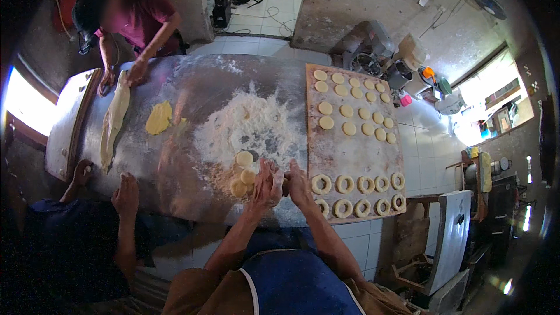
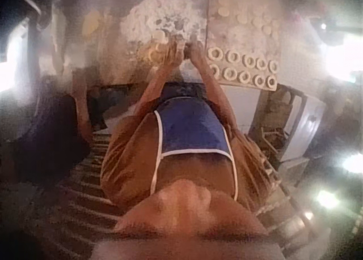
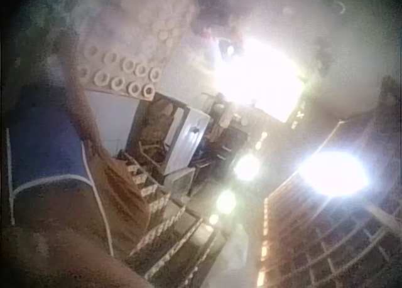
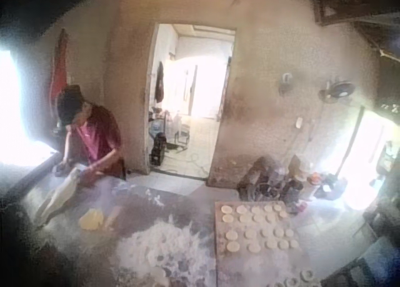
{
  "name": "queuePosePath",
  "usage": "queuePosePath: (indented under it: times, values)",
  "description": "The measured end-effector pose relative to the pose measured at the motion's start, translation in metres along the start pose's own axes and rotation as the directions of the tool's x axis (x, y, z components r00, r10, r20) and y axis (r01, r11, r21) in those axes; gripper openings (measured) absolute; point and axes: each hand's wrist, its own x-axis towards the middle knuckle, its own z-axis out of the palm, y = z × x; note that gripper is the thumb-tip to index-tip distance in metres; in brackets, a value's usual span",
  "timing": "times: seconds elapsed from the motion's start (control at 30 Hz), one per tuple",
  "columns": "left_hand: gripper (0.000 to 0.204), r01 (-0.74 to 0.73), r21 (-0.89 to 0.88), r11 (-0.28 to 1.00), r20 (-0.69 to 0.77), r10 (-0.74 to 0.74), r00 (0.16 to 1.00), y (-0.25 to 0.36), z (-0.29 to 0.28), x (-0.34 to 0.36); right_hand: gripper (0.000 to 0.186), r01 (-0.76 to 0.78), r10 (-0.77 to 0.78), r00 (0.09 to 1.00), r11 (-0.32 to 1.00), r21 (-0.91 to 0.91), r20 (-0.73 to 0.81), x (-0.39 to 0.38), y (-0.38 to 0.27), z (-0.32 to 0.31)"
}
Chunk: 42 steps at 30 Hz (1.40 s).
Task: The person shapes dough into ring forms by hand and places them on a wooden board. Another person rolls out dough nearby. The shaped dough rings accumulate on the board throughout the clip.
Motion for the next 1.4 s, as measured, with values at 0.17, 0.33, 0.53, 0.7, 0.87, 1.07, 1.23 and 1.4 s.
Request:
queuePosePath:
  times: [0.17,0.33,0.53,0.7,0.87,1.07,1.23,1.4]
  values:
    - [0.027,0.376,-0.692,0.616,-0.028,-0.544,0.838,0.006,0.049,0.009,0.056,0.269,-0.27,0.932,0.962,-0.038,-0.243,-0.002,0.006,-0.006]
    - [0.031,0.341,-0.324,0.883,0.036,-0.348,0.937,-0.019,0.075,0.01,0.055,0.196,-0.234,0.969,0.922,-0.333,-0.08,0.0,0.007,-0.057]
    - [0.027,0.292,-0.631,0.719,-0.001,-0.377,0.926,-0.043,0.109,0.007,0.041,0.317,-0.359,0.929,0.895,-0.314,-0.085,-0.011,0.007,-0.103]
    - [0.031,0.311,-0.352,0.883,0.008,-0.33,0.944,-0.027,0.149,-0.005,0.028,0.544,-0.554,0.827,0.747,-0.383,0.094,0.0,0.027,-0.146]
    - [0.033,0.303,-0.61,0.732,0.029,-0.361,0.932,-0.032,0.173,-0.022,0.043,0.493,-0.472,0.865,0.746,-0.448,0.167,-0.017,-0.002,-0.171]
    - [0.033,0.311,-0.613,0.726,-0.093,-0.457,0.885,-0.023,0.199,-0.014,0.056,0.333,-0.323,0.943,0.922,-0.196,0.083,-0.025,-0.014,-0.19]
    - [0.031,0.311,-0.524,0.793,-0.074,-0.406,0.911,-0.094,0.193,-0.027,0.057,0.437,-0.308,0.897,0.725,-0.532,0.317,0.001,0.009,-0.206]
    - [0.033,0.198,-0.127,0.972,-0.25,-0.225,0.942,-0.02,0.202,-0.021,0.032,0.3,-0.324,0.935,0.939,0.165,0.146,0.002,0.022,-0.196]
